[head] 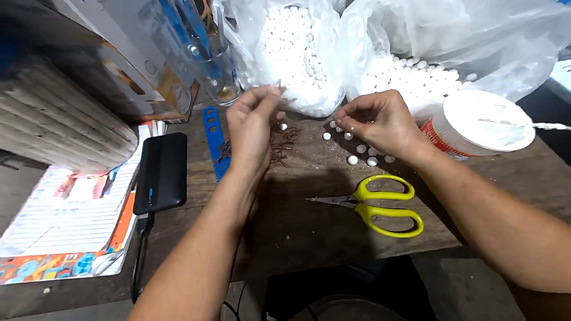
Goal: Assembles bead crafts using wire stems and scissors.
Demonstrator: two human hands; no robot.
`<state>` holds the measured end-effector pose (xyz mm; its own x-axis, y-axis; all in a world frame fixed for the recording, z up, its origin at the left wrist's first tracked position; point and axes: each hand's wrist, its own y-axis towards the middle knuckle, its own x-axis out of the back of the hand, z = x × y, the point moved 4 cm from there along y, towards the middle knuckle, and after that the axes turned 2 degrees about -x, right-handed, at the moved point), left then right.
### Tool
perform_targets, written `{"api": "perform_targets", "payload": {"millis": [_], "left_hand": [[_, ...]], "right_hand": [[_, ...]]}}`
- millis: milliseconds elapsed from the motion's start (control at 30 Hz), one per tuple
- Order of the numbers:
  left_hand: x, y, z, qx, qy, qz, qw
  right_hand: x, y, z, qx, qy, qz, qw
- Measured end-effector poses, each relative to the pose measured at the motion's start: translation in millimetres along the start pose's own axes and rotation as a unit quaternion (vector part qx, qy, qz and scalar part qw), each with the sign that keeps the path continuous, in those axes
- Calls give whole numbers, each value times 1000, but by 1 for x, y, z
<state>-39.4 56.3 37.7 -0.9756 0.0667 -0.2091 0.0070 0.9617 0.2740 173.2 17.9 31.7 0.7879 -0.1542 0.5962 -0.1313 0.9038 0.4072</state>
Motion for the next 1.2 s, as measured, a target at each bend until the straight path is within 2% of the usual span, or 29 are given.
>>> {"api": "perform_targets", "payload": {"millis": [133, 200, 300, 400, 500, 567, 667, 733, 767, 833, 900, 1033, 1200], "left_hand": [[7, 4, -10, 0, -38, -41, 998], [7, 4, -11, -7, -40, -45, 998], [6, 3, -8, -17, -37, -37, 998], [6, 4, -6, -26, -31, -36, 999], [6, -3, -6, -58, 13, -8, 998], [5, -14, -9, -96, 69, 37, 992], [-5, -23, -7, -112, 102, 40, 988], [-12, -26, 0, -118, 108, 43, 986], [-15, -27, 3, -123, 115, 52, 984], [-20, -32, 8, -141, 144, 88, 975], [-23, -36, 11, -167, 155, 108, 968], [-29, -41, 10, -216, 148, 123, 957], [-30, -42, 10, -231, 140, 130, 954]], "right_hand": [[-16, 11, 25, 83, -51, 27, 995], [-31, 23, 37, 94, -83, 58, 990], [-57, 47, 47, 54, -159, 117, 979], [-76, 65, 52, -42, -217, 191, 956], [-80, 70, 48, -54, -200, 181, 961], [-68, 62, 48, -33, -164, 140, 976], [-34, 39, 44, 9, -102, 82, 991], [-9, 23, 32, -33, -6, 52, 998], [0, 16, 24, -82, 80, 32, 993], [6, 4, 10, -172, 274, -11, 946], [7, -2, 4, -215, 378, -22, 900], [4, -5, 3, -195, 444, 1, 875], [1, -5, 1, -193, 465, 49, 863]]}}
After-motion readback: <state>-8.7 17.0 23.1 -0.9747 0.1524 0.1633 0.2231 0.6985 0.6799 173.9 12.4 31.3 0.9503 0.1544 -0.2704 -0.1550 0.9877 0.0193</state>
